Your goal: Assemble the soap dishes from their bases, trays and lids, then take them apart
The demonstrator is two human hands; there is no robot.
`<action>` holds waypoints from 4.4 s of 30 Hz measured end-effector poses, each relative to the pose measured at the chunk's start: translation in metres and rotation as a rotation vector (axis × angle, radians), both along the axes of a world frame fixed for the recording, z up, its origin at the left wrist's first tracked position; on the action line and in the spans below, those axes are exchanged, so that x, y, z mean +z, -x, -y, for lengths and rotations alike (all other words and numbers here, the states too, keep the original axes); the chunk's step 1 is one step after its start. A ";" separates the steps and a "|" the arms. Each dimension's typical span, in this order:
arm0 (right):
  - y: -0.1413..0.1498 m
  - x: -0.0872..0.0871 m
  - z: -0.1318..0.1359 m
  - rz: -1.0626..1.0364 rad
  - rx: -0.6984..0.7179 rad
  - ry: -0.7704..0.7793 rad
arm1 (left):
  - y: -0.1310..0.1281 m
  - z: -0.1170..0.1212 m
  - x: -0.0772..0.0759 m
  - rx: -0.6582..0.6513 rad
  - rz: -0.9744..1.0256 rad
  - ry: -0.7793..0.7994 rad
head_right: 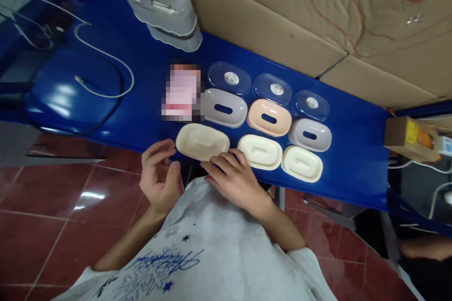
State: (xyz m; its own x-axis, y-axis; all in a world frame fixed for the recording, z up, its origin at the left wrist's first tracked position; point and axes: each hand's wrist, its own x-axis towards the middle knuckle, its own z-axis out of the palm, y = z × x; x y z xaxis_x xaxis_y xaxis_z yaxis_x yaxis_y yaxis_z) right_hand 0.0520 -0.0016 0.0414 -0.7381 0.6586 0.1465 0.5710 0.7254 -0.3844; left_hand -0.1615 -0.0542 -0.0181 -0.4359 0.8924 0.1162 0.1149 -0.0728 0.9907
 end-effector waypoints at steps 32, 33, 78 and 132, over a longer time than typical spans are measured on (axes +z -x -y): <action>0.009 0.025 -0.048 -0.050 -0.330 -0.171 | -0.048 -0.041 0.042 -0.201 1.347 0.339; 0.009 0.031 -0.039 -0.058 -0.317 -0.148 | -0.050 -0.043 0.043 -0.222 1.345 0.323; 0.021 -0.021 -0.211 0.299 -0.282 -0.017 | -0.033 -0.047 0.032 -0.300 1.401 0.436; 0.007 0.010 -0.081 -0.161 -0.137 -0.008 | -0.047 -0.076 0.050 -0.409 1.345 0.225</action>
State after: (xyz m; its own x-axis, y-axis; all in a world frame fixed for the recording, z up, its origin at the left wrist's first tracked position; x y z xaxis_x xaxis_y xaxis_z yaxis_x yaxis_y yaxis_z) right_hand 0.0453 0.0796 0.0519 -0.6083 0.7497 0.2606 0.5965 0.6484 -0.4731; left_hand -0.1141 0.0220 0.0319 0.1897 0.9241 -0.3317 -0.8981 0.2998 0.3217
